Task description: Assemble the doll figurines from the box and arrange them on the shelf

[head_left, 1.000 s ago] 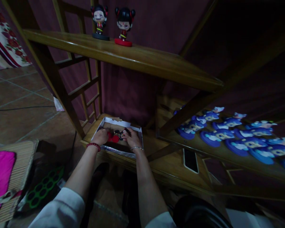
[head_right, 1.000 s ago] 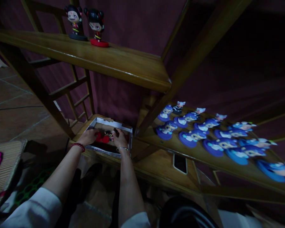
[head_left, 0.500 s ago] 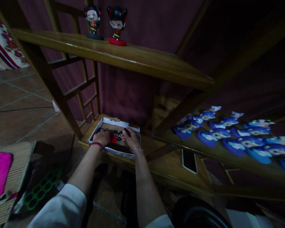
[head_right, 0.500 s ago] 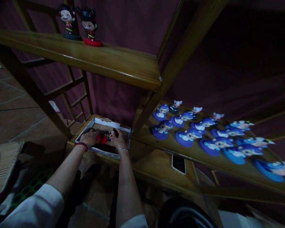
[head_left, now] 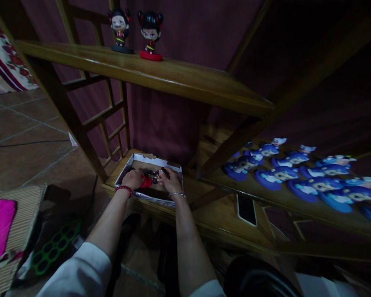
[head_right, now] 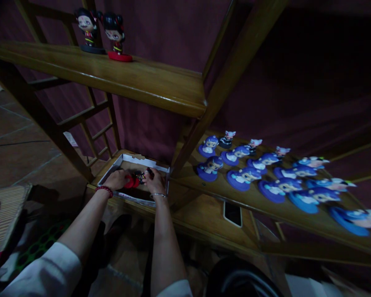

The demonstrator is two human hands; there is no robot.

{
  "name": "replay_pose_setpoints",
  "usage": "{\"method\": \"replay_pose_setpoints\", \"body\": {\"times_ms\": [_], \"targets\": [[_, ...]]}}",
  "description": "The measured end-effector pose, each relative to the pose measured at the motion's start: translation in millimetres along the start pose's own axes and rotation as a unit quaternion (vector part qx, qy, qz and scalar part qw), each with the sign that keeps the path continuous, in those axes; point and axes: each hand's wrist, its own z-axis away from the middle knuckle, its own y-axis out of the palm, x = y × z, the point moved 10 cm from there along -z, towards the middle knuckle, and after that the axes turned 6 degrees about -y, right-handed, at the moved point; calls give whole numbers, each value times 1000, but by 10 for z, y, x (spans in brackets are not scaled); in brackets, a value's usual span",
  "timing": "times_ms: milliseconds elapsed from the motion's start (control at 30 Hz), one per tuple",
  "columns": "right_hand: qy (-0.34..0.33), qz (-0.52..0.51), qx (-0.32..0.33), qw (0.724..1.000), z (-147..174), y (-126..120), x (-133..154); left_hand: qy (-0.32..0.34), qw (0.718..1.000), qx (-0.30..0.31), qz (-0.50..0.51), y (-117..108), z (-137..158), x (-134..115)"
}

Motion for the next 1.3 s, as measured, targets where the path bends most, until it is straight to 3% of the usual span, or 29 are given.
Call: {"method": "replay_pose_setpoints", "body": {"times_ms": [200, 767, 1033, 1300], "targets": [[0, -11, -5, 1000, -2, 32, -8, 7, 998, -55, 23, -119, -7, 9], [4, -20, -7, 1000, 29, 30, 41, -54, 994, -89, 40, -180, -43, 122], [-8, -47, -12, 999, 14, 25, 104, -5, 973, -94, 212, -316, 45, -74], [-31, -40, -38, 998, 11, -42, 176, 40, 916, -68, 394, -114, -77, -156]]}}
